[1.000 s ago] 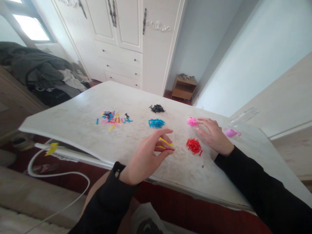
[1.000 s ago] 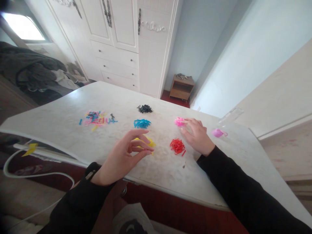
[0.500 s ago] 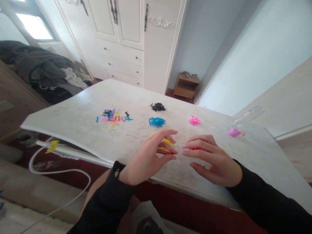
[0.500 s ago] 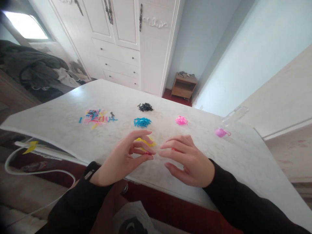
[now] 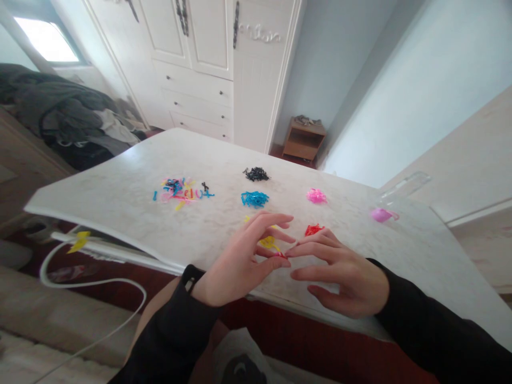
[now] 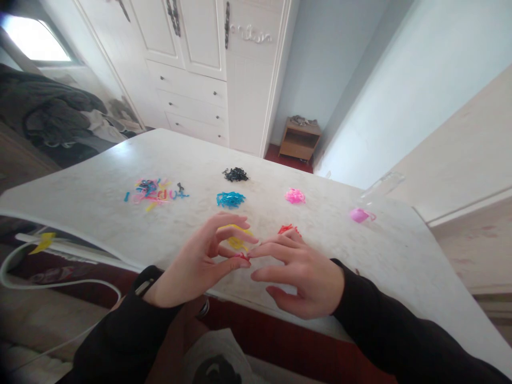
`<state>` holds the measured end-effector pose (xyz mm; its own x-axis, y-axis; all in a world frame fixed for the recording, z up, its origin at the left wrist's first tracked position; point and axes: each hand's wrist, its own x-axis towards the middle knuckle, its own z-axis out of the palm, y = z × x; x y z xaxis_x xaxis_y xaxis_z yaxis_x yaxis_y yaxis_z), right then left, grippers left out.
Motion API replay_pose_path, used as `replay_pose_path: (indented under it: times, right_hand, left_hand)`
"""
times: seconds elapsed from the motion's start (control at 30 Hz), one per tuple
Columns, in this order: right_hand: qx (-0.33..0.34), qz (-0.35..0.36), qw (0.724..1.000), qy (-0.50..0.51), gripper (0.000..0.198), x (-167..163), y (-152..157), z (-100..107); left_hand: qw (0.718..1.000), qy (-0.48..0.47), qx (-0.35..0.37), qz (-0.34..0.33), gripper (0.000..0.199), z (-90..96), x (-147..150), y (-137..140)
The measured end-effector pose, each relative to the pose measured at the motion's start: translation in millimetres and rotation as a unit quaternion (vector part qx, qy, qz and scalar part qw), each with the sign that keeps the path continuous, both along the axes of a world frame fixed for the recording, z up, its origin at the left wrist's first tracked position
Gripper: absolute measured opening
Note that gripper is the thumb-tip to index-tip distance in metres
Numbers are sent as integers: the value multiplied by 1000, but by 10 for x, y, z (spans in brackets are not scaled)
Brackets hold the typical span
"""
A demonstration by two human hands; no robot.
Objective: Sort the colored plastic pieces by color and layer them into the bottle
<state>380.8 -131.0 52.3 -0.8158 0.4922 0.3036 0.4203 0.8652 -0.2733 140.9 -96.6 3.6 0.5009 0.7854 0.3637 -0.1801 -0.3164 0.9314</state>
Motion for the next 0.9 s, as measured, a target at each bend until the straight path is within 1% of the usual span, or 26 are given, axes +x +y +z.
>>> replay_pose_path:
  times: [0.1, 0.27, 0.43, 0.47, 0.53, 0.6, 0.63, 0.7, 0.77, 0.9]
  right_hand:
    - [5, 1, 1000, -12, 34, -5, -4, 3]
    - [17, 1, 1000, -12, 48, 2, 8, -29]
    - [33, -8, 999, 20, 47, 14, 9, -24]
    - [44, -22, 998, 38, 44, 20, 10, -4]
    - [75, -90, 989, 90, 34, 43, 18, 51]
    - [103, -186, 965, 151, 23, 84, 43, 107]
    - [110, -228, 952, 174, 20, 110, 61, 129]
    - [111, -280, 934, 192, 24, 163, 107, 150]
    - [101, -298, 932, 178, 29, 205, 156, 138]
    - [86, -295, 940, 150, 32, 236, 227, 65]
  left_hand:
    - [1000, -1, -4, -1, 57, 10, -3, 8]
    - [1000, -10, -14, -5, 54, 0, 1, 7]
    - [1000, -8, -13, -8, 52, -8, 5, 7]
    - [1000, -6, -12, -4, 50, -3, 7, 8]
    - [1000, -1, -12, 8, 43, 13, 8, 7]
    - [1000, 9, -19, 16, 34, 32, 8, 5]
    - [999, 16, -24, 20, 30, 41, 7, 4]
    - [999, 33, -31, 28, 25, 53, 3, 2]
    - [998, 43, -31, 34, 25, 55, -1, 1]
    - [999, 34, -19, 32, 27, 40, -10, 10]
